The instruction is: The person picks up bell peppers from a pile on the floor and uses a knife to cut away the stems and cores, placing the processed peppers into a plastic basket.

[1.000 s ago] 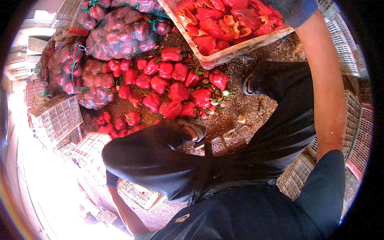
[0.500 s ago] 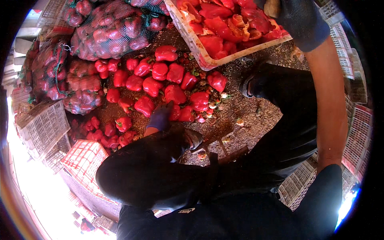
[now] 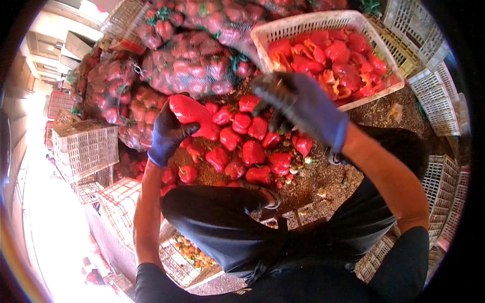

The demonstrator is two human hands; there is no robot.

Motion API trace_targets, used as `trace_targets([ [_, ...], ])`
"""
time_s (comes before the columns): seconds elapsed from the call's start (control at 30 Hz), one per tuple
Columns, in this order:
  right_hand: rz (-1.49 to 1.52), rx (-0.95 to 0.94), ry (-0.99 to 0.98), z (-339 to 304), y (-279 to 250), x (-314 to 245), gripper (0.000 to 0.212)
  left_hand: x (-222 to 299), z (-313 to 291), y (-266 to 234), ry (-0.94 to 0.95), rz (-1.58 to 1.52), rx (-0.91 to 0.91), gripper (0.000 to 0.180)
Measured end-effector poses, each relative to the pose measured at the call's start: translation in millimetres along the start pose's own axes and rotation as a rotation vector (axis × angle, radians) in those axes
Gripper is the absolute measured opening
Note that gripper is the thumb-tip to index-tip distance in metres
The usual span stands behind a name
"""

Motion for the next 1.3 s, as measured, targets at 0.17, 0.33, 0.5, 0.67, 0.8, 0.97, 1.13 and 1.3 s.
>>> trace_targets([
  [0.17,-0.231,0.018,-0.404,-12.8,21.0,-5.8,0.048,47.6,6.7,63.5,0.199,0.158,-0.097,0.088],
  [0.33,-0.163,-0.241,-0.315,-24.9,24.2,-5.9,0.043,37.9,2.0,97.2,0.224,0.049,-0.124,0.094],
  [0.5,-0.217,-0.314,-0.261,-27.5,21.9,6.1,0.042,33.3,1.3,106.7,0.207,0.043,-0.225,0.095],
  [0.67,-0.149,-0.277,-0.206,-34.3,19.7,3.5,0.044,36.6,7.9,115.3,0.191,-0.047,-0.236,0.093],
  [0.8,-0.022,-0.242,-0.108,-34.1,12.3,1.2,0.043,39.6,9.3,105.7,0.185,-0.052,-0.215,0.096],
  [0.97,-0.093,-0.297,-0.148,-31.8,12.5,7.9,0.046,34.4,7.4,117.4,0.171,-0.048,-0.269,0.095],
  [1.13,-0.156,-0.329,-0.164,-30.2,17.0,8.4,0.054,33.4,4.7,117.3,0.172,-0.015,-0.286,0.092],
  [1.3,-0.164,-0.316,-0.072,-26.0,19.9,37.3,0.057,39.5,9.4,95.9,0.260,-0.208,-0.133,0.081],
])
Point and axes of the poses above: each hand's wrist, its own z-axis towards the middle knuckle, its own y-axis out of the palm, x = y × z, the point moved 6 cm from there along z, towards the middle knuckle, and after that the axes turned 10 degrees about -z, right-handed, at the moved point
